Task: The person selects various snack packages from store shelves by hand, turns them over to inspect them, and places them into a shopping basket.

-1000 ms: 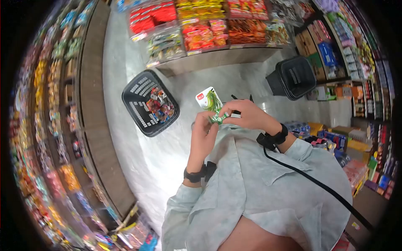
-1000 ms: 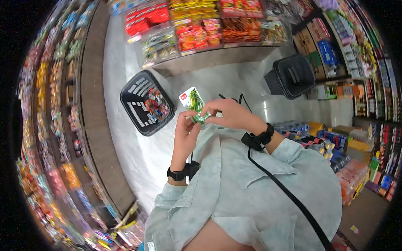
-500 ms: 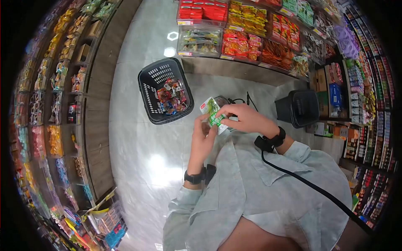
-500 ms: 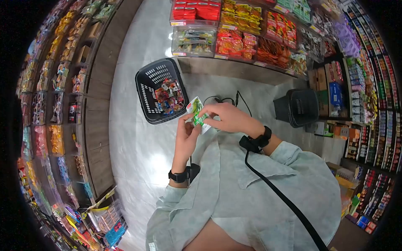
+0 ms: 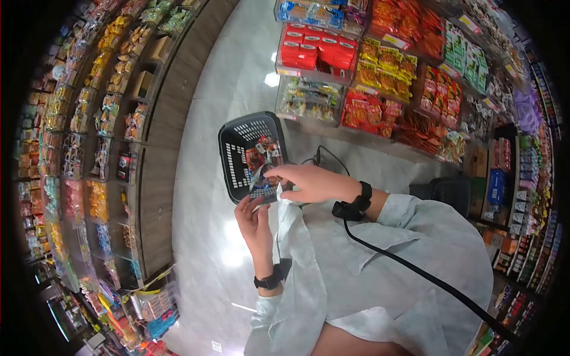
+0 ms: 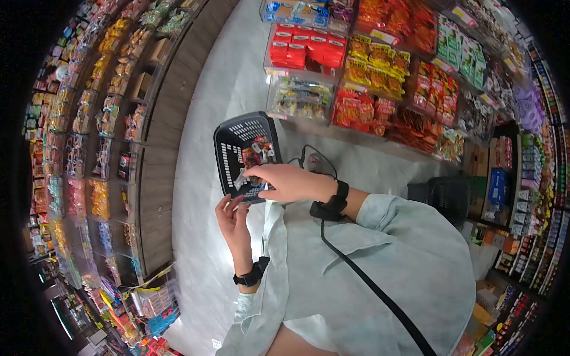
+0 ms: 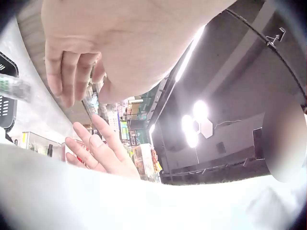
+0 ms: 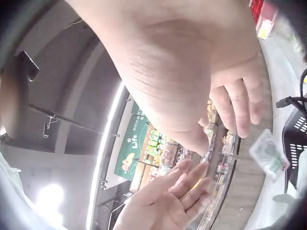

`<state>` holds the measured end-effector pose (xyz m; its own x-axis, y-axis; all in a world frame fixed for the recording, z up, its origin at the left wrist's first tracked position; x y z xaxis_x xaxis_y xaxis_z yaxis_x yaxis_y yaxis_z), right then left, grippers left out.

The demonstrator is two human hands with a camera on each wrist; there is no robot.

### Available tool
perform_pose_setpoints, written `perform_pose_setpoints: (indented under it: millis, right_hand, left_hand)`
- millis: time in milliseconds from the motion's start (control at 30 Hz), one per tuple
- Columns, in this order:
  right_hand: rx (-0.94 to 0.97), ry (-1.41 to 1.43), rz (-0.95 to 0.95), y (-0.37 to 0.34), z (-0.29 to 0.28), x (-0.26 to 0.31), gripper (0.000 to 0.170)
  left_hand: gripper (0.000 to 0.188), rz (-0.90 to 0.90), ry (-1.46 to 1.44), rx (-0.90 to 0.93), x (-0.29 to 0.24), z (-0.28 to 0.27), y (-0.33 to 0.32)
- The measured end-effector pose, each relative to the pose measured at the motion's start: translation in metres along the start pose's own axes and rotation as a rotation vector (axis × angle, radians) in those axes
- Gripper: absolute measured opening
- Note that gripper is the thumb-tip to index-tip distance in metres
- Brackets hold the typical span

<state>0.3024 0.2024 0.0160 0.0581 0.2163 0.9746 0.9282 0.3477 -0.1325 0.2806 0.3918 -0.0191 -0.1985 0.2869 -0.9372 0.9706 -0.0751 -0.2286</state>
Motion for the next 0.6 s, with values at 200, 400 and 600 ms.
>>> perform_pose_setpoints:
  millis: [200, 400, 600]
  right_hand:
    - [0.135, 0.079, -0.009, 0.024, -0.057, -0.033, 0.038]
    - [0.082, 0.085, -0.006, 0.012, -0.118, -0.058, 0.034]
    - [-0.080, 0.185, 0.022, -0.011, -0.165, -0.080, 0.033]
  left_hand:
    - [0.036, -0.040, 0.040, 0.025, -0.027, 0.058, 0.034]
    - [0.023, -0.041, 0.222, 0.295, -0.046, 0.121, 0.060]
    - [0.024, 0.029, 0.353, 0.407, -0.065, 0.167, 0.087]
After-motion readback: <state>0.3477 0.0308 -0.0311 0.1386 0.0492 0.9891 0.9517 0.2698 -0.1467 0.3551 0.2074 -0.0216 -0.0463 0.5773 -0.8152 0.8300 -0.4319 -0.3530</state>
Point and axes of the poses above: each hand's wrist, its own y-axis towards the middle knuckle, its own z-axis out of the palm, x = y × z, the point moved 10 cm from there along y, towards the middle knuckle, and after that the axes turned 14 degrees about y, right-handed, at the moved point
